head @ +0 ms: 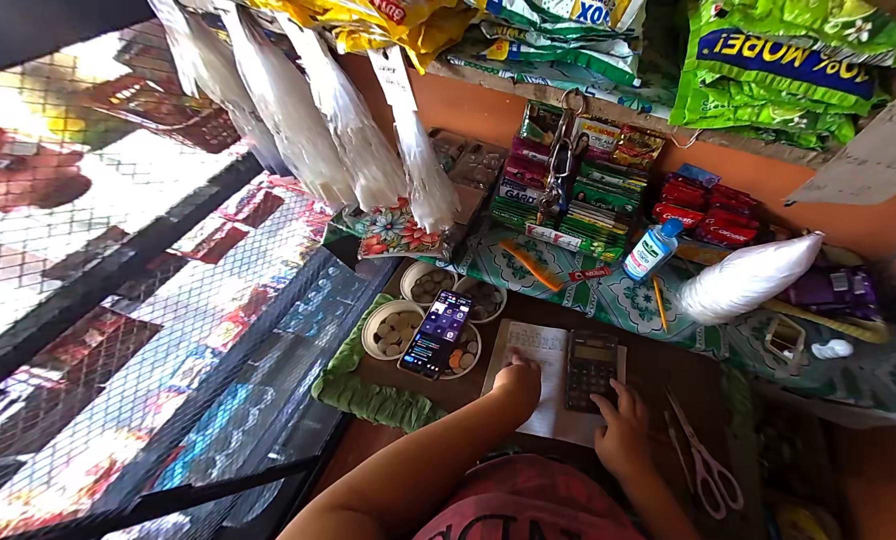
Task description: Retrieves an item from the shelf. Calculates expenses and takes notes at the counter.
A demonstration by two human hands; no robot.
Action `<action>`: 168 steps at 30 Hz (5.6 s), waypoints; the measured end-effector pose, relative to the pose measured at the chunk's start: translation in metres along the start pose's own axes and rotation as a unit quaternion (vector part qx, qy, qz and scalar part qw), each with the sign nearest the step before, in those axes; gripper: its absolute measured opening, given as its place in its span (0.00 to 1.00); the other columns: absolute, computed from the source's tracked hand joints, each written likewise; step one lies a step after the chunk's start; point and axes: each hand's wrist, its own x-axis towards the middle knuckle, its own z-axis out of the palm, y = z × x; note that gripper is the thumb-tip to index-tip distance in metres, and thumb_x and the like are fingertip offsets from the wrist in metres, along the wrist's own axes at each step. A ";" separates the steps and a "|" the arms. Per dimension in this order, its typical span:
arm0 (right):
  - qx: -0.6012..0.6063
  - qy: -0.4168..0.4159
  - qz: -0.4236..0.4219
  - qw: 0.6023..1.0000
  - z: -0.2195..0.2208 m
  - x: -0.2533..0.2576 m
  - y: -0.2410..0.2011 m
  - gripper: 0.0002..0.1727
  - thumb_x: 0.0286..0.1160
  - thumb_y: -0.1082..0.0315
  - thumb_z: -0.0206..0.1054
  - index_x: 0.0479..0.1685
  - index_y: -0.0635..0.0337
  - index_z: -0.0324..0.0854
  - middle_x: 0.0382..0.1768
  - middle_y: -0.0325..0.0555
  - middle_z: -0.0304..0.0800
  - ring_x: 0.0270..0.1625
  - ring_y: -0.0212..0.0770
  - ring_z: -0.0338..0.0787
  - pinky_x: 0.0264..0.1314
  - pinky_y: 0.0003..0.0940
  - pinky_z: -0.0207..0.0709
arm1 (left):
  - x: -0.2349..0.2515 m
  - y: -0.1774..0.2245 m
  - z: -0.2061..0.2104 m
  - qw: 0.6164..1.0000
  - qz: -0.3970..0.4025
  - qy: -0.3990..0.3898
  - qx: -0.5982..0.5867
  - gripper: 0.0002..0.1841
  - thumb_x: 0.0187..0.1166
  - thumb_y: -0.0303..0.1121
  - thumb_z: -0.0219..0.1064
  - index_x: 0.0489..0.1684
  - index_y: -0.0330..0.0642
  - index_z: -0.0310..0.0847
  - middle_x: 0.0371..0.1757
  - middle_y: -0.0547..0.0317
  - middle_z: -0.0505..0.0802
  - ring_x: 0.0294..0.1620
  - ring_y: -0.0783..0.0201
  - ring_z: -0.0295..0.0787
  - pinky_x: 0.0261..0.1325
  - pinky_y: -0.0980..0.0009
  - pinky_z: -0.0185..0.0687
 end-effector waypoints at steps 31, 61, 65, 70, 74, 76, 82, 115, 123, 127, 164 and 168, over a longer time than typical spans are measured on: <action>-0.002 0.042 0.034 0.999 0.013 -0.002 0.022 0.30 0.45 0.61 0.77 0.57 0.25 0.87 0.82 0.36 0.70 0.82 0.50 0.69 0.78 0.60 0.69 | 0.006 0.002 0.004 1.000 -0.002 -0.002 0.016 0.56 0.57 0.54 0.82 0.87 0.34 0.56 0.85 0.20 0.61 0.64 0.23 0.82 0.49 0.39 0.89; 0.028 0.007 0.053 0.998 0.016 -0.021 0.034 0.31 0.54 0.65 0.71 0.65 0.31 0.85 0.77 0.33 0.78 0.76 0.42 0.78 0.75 0.55 0.75 | 0.007 -0.006 0.018 0.998 0.066 0.016 0.005 0.43 0.73 0.41 0.73 0.89 0.37 0.56 0.95 0.35 0.43 0.73 0.21 0.74 0.58 0.35 0.86; 0.022 0.007 0.048 0.999 0.017 -0.021 0.035 0.31 0.54 0.65 0.71 0.65 0.31 0.85 0.76 0.33 0.78 0.77 0.42 0.77 0.76 0.56 0.73 | 0.003 -0.006 0.018 0.993 0.112 0.013 0.039 0.38 0.76 0.33 0.67 0.89 0.39 0.57 0.96 0.35 0.41 0.78 0.17 0.67 0.68 0.29 0.76; 0.008 0.013 0.043 0.999 0.015 -0.016 0.034 0.29 0.51 0.64 0.73 0.60 0.29 0.87 0.76 0.33 0.77 0.77 0.44 0.76 0.75 0.55 0.74 | 0.003 -0.005 0.017 0.992 0.110 0.011 0.052 0.36 0.77 0.32 0.66 0.88 0.40 0.56 0.95 0.35 0.42 0.76 0.18 0.70 0.66 0.30 0.79; 0.016 0.006 0.034 0.999 0.002 -0.001 0.016 0.32 0.48 0.63 0.77 0.61 0.25 0.86 0.85 0.36 0.66 0.83 0.50 0.68 0.79 0.59 0.69 | 0.004 -0.003 0.016 0.992 0.106 0.004 0.062 0.36 0.77 0.27 0.64 0.89 0.40 0.56 0.95 0.34 0.41 0.78 0.18 0.67 0.67 0.31 0.78; 0.011 -0.005 0.026 1.000 -0.003 0.004 0.002 0.36 0.48 0.62 0.77 0.66 0.21 0.84 0.89 0.35 0.60 0.86 0.51 0.65 0.79 0.62 0.68 | 0.004 -0.002 0.016 0.992 0.105 0.004 0.066 0.37 0.76 0.25 0.63 0.89 0.40 0.56 0.95 0.34 0.42 0.78 0.18 0.68 0.66 0.31 0.78; 0.019 -0.007 0.000 1.000 -0.010 0.011 -0.018 0.33 0.46 0.60 0.78 0.61 0.19 0.86 0.90 0.34 0.58 0.89 0.53 0.59 0.81 0.69 0.60 | 0.002 -0.004 0.016 0.994 0.106 0.011 0.038 0.36 0.76 0.23 0.63 0.88 0.39 0.57 0.96 0.35 0.39 0.72 0.18 0.74 0.62 0.30 0.81; 0.010 0.005 0.037 0.999 0.011 -0.022 0.038 0.30 0.53 0.64 0.70 0.63 0.28 0.85 0.74 0.28 0.80 0.77 0.42 0.77 0.77 0.64 0.69 | -0.001 -0.002 0.012 0.994 0.101 0.004 0.037 0.35 0.76 0.20 0.59 0.88 0.39 0.57 0.95 0.35 0.40 0.71 0.18 0.74 0.63 0.30 0.80; 0.019 0.016 0.022 0.999 -0.002 -0.009 0.014 0.32 0.47 0.62 0.75 0.61 0.22 0.86 0.85 0.33 0.66 0.83 0.48 0.68 0.78 0.60 0.68 | 0.001 0.000 0.013 0.994 0.096 -0.001 0.053 0.36 0.76 0.20 0.59 0.90 0.39 0.55 0.95 0.35 0.39 0.72 0.17 0.73 0.63 0.31 0.81; 0.008 -0.003 0.011 1.000 -0.006 0.000 -0.002 0.29 0.47 0.61 0.76 0.55 0.22 0.88 0.88 0.33 0.62 0.85 0.50 0.65 0.78 0.64 0.67 | 0.004 0.000 0.014 0.995 0.091 -0.003 0.052 0.37 0.76 0.21 0.59 0.90 0.40 0.54 0.96 0.36 0.39 0.70 0.19 0.76 0.62 0.32 0.82; 0.100 -0.010 0.102 0.990 -0.001 -0.014 0.020 0.33 0.57 0.70 0.69 0.71 0.37 0.81 0.71 0.34 0.84 0.72 0.41 0.83 0.72 0.52 0.80 | 0.006 0.002 0.016 0.995 0.089 -0.004 0.049 0.36 0.76 0.22 0.60 0.89 0.41 0.55 0.95 0.34 0.39 0.69 0.19 0.77 0.59 0.32 0.82; 0.066 0.002 0.069 0.995 0.005 -0.022 0.025 0.33 0.55 0.68 0.69 0.70 0.37 0.83 0.76 0.32 0.81 0.79 0.42 0.78 0.81 0.63 0.69 | 0.003 0.000 0.014 0.995 0.092 -0.001 0.036 0.36 0.76 0.21 0.60 0.90 0.40 0.55 0.95 0.33 0.39 0.67 0.18 0.78 0.58 0.33 0.84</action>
